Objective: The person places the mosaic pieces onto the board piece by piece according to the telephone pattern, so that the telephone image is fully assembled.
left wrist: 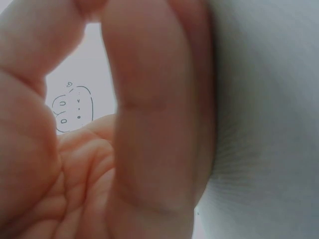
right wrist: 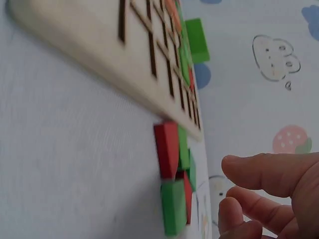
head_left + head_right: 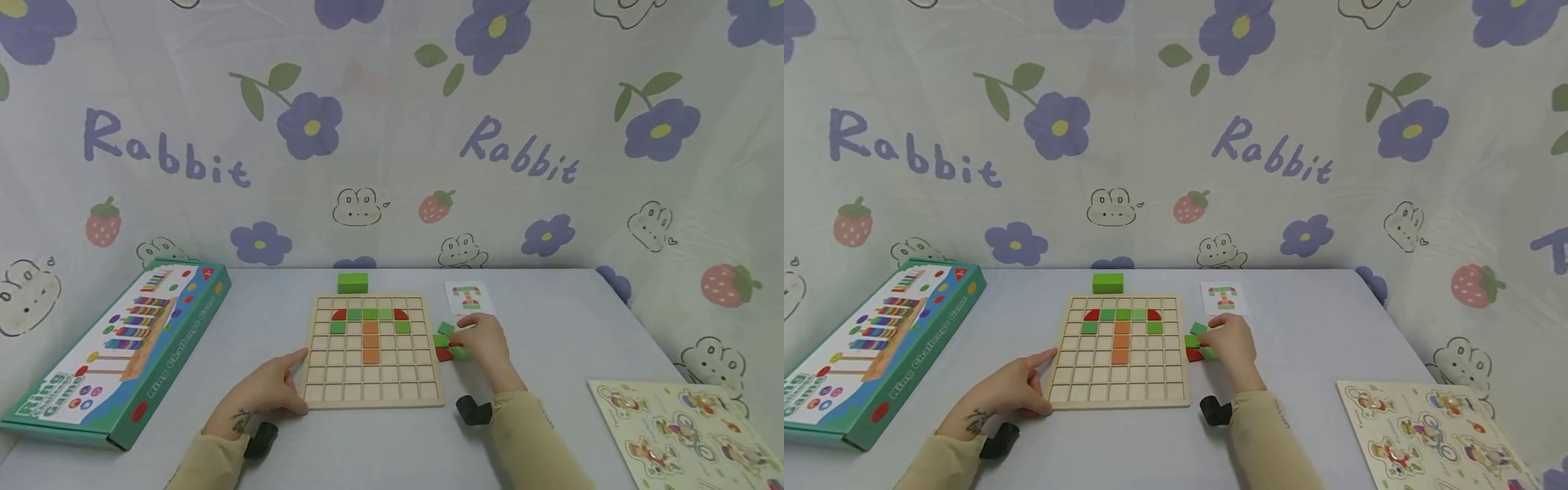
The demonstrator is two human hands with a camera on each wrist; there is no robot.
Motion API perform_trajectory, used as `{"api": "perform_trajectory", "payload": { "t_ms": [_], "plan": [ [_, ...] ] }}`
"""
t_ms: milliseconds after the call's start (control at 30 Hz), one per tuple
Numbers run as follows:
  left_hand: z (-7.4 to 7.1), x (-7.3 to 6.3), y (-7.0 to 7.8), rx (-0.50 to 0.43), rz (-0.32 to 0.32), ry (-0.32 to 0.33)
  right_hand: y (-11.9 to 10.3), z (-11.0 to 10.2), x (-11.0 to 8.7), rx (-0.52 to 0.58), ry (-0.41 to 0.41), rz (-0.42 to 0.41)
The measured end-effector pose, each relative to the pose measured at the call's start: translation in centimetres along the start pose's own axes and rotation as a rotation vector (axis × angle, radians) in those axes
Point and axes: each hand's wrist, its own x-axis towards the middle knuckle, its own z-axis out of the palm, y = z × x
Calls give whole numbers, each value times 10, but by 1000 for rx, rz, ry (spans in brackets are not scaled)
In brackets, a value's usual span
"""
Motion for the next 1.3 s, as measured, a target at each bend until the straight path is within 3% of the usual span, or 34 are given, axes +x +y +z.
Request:
{"api": "perform_trajectory", "payload": {
  "t_ms": [333,567,767,1067,1300],
  "plan": [
    [-1,3,-3,-17,-9,-21,8,-4,5,-103,-89,22],
    [0,1,-1,-15,3,0,8,2,9,-204,-75,16],
    [0,0,0,-18,2,0,7,4,11,-217,-69,36],
    [0,1,-2,-18,5,-5,7,-1,11,-174,-63,59],
    [0,2,-3,-28,0,-7,-4,-6,6,32,20,-40]
  ]
}}
